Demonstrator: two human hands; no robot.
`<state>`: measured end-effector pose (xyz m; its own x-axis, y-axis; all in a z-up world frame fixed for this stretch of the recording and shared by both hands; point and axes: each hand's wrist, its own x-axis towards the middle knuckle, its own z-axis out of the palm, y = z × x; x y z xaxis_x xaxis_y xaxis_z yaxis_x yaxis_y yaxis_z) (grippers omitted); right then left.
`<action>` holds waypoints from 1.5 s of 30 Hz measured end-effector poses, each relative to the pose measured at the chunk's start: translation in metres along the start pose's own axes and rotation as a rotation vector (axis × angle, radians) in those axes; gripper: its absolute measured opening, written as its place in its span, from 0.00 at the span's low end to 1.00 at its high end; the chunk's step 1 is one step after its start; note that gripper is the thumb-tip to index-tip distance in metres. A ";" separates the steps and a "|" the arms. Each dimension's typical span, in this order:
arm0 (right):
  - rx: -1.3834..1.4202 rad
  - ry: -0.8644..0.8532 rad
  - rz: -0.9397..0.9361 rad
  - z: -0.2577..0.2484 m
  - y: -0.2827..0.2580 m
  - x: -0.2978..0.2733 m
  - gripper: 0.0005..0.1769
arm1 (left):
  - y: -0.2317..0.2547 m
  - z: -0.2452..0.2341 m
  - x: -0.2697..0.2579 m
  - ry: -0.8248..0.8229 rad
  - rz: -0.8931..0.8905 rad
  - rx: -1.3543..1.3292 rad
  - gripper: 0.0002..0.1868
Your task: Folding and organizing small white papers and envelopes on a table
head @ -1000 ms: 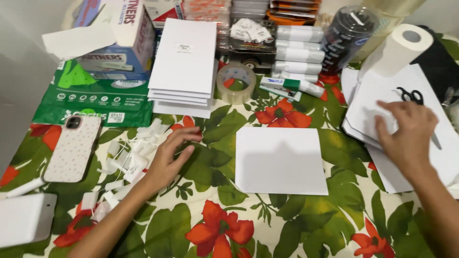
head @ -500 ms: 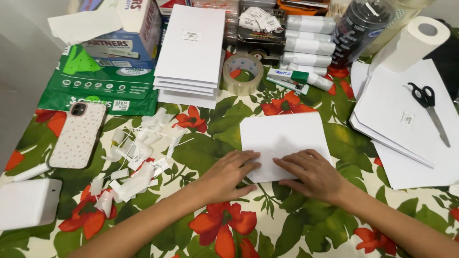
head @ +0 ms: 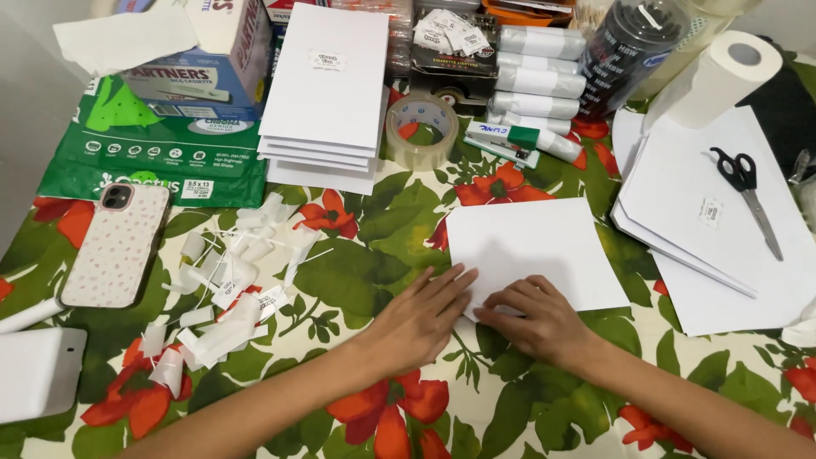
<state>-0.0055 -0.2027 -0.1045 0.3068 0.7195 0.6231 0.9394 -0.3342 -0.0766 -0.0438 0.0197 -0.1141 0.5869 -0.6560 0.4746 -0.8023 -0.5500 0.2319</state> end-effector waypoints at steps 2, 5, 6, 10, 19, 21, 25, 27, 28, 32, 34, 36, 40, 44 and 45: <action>0.073 -0.065 0.040 -0.007 -0.001 0.002 0.04 | 0.003 0.002 -0.009 -0.071 -0.007 0.010 0.21; 0.189 -0.143 0.151 -0.011 -0.003 0.003 0.07 | 0.005 0.000 -0.015 -0.160 -0.007 0.035 0.27; 0.231 -0.153 0.220 -0.011 -0.003 0.004 0.07 | 0.004 -0.002 -0.014 -0.176 0.002 0.055 0.29; 0.285 -0.133 0.278 -0.009 -0.004 0.001 0.08 | -0.001 -0.013 -0.014 -0.159 -0.010 -0.078 0.27; 0.191 -0.417 0.397 -0.011 0.004 0.011 0.07 | 0.002 -0.020 -0.015 -0.239 0.050 0.125 0.32; 0.246 -0.557 0.553 -0.012 0.006 0.019 0.09 | 0.001 -0.019 -0.015 -0.268 0.054 0.104 0.31; 0.227 -0.643 0.646 -0.005 0.010 0.024 0.10 | -0.002 -0.017 -0.020 -0.275 0.060 0.071 0.33; 0.174 -0.773 0.690 -0.003 0.012 0.028 0.11 | -0.001 -0.020 -0.019 -0.283 0.064 0.109 0.33; 0.176 -0.773 0.691 -0.004 0.012 0.032 0.11 | -0.001 -0.020 -0.019 -0.284 0.063 0.108 0.33; 0.101 -0.885 0.726 -0.005 0.013 0.043 0.13 | -0.001 -0.021 -0.019 -0.324 0.056 0.083 0.34; 0.088 -0.890 0.756 -0.006 0.013 0.045 0.12 | -0.001 -0.020 -0.019 -0.315 0.058 0.074 0.34; 0.142 -0.829 0.798 -0.008 0.013 0.047 0.11 | -0.002 -0.017 -0.019 -0.333 0.048 0.065 0.34; 0.188 -0.870 0.985 -0.013 0.010 0.058 0.10 | 0.001 -0.022 -0.017 -0.329 0.057 0.097 0.34; 0.228 -0.831 1.021 -0.016 0.011 0.059 0.11 | 0.006 -0.026 -0.009 -0.210 -0.006 0.031 0.27; 0.225 -0.834 1.035 -0.017 0.010 0.060 0.09 | 0.008 -0.026 -0.007 -0.212 -0.013 0.058 0.32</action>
<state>0.0197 -0.1734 -0.0544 0.8100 0.3791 -0.4475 0.2014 -0.8964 -0.3949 -0.0572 0.0336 -0.0934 0.6116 -0.7395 0.2813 -0.7907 -0.5836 0.1850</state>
